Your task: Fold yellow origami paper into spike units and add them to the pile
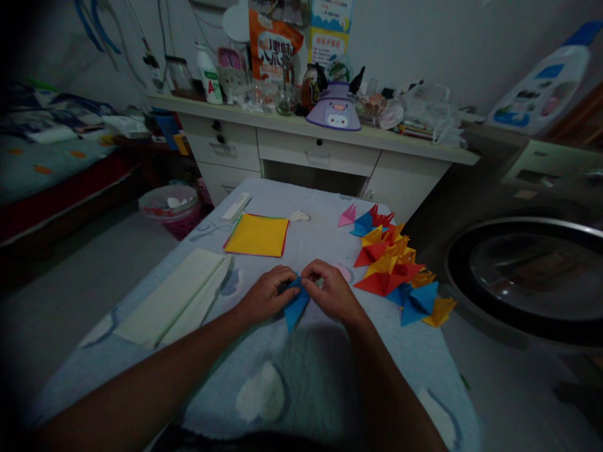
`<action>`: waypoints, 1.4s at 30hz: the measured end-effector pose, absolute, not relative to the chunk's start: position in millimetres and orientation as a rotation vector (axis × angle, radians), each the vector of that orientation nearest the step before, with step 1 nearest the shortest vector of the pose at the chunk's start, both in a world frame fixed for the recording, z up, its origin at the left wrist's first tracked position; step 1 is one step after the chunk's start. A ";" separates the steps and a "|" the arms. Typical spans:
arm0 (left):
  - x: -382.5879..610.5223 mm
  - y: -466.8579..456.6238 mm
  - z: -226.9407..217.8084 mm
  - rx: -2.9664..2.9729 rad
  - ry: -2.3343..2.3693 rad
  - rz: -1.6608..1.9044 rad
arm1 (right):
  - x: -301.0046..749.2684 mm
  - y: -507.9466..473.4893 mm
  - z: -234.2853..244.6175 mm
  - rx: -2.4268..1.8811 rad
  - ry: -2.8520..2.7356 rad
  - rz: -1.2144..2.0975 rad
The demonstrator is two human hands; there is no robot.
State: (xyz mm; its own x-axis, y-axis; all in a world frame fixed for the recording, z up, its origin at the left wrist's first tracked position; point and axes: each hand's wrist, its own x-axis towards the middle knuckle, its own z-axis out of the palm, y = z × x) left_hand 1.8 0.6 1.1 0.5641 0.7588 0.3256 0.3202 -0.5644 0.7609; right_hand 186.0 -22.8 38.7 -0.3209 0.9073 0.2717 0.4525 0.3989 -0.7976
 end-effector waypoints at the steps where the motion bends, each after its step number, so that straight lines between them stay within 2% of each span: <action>1: 2.1 0.4 1.7 2.141 0.863 0.868 | 186.2 -22.7 38.7 -1.143 -1.928 0.801; 8: 1.3 -0.2 5.5 2.061 0.903 0.840 | 190.2 -22.6 37.5 -1.158 -1.856 0.754; 16: -0.9 6.0 -5.7 1.771 0.861 0.872 | 201.5 -17.9 30.9 -1.209 -1.554 0.997; 23: -2.8 8.3 -7.6 1.775 0.654 0.960 | 196.9 -16.4 30.4 -1.108 -1.861 0.879; 30: -4.0 9.8 -10.9 1.761 0.687 0.956 | 189.5 -24.1 40.9 -1.024 -2.078 0.857; 36: -5.2 6.9 -3.5 1.716 0.756 0.970 | 187.7 -25.9 43.6 -1.096 -2.102 0.800; 42: -12.8 13.1 2.4 1.288 0.846 1.081 | 189.0 -27.2 48.3 -1.055 -1.920 0.785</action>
